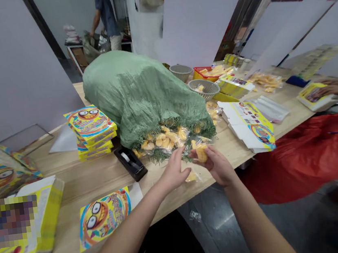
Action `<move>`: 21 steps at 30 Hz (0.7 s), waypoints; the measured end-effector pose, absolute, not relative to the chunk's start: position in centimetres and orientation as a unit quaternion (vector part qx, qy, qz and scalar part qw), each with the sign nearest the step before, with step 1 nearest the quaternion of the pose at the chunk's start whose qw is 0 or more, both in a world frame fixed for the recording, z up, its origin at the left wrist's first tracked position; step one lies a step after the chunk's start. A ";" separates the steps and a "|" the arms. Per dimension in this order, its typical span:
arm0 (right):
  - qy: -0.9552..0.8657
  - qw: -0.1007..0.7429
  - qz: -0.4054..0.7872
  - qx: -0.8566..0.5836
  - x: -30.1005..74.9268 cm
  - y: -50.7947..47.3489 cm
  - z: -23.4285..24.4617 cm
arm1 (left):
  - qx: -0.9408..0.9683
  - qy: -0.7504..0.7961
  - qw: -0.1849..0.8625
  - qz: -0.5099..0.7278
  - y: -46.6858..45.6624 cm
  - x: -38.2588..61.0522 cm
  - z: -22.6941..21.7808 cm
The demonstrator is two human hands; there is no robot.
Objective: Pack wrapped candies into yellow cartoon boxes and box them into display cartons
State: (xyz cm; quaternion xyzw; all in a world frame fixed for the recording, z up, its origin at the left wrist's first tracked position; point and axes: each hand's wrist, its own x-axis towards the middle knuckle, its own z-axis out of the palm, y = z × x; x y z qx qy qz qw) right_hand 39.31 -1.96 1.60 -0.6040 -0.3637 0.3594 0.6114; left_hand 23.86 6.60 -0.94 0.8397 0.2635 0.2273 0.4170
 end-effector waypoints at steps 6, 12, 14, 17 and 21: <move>-0.381 0.649 -0.363 -0.549 43.5 1.0 11.1 | 0.906 0.255 0.316 0.121 7.6 27.7 -3.9; -0.474 0.461 -0.373 -0.651 54.9 12.1 18.3 | 0.926 0.258 0.262 0.088 6.8 28.4 -4.5; -0.447 0.490 -0.365 -0.653 54.9 12.4 16.9 | 0.929 0.272 0.236 0.087 7.0 28.4 -3.9; -0.417 0.541 -0.332 -0.651 52.0 9.7 11.6 | 0.919 0.331 0.198 0.084 8.4 28.3 -2.6; -0.505 0.499 -0.066 -0.702 47.7 6.3 4.2 | 0.890 0.420 0.164 0.066 12.4 27.9 -1.4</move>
